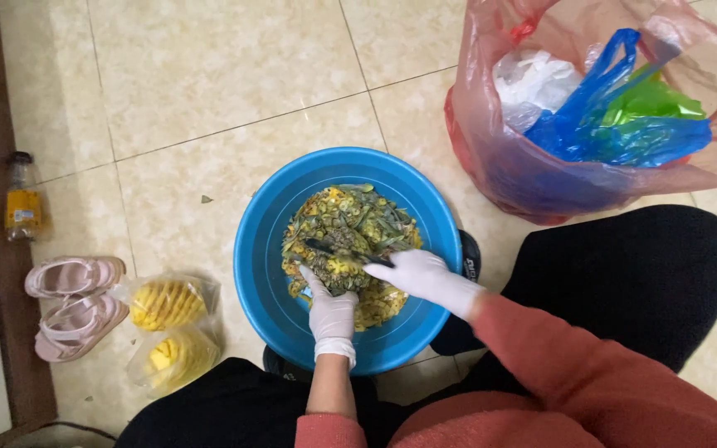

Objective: Peeling the skin and carving out the eyes of a pineapple using a knife over a collection bowl.

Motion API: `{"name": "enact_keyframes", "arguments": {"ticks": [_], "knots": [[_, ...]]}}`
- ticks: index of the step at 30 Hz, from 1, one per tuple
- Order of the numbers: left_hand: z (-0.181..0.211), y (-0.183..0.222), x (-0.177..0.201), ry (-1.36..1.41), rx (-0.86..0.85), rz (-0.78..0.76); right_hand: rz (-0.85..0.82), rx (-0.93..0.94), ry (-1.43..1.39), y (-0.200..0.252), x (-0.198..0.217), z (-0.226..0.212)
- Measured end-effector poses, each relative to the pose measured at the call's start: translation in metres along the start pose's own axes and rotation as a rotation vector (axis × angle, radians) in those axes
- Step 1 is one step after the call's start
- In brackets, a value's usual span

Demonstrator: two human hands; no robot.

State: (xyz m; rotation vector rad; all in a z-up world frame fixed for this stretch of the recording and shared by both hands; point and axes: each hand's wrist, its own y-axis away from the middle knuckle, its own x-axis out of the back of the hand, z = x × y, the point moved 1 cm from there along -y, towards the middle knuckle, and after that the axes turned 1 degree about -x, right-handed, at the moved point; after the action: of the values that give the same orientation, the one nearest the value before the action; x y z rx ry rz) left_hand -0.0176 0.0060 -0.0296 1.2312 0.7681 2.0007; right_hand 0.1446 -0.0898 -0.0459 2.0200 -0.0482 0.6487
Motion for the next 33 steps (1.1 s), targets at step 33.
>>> {"name": "enact_keyframes", "arguments": {"ticks": [33], "knots": [[-0.032, -0.013, 0.004, 0.493, 0.045, 0.010, -0.163, -0.256, -0.464, -0.052, 0.017, 0.009]]}}
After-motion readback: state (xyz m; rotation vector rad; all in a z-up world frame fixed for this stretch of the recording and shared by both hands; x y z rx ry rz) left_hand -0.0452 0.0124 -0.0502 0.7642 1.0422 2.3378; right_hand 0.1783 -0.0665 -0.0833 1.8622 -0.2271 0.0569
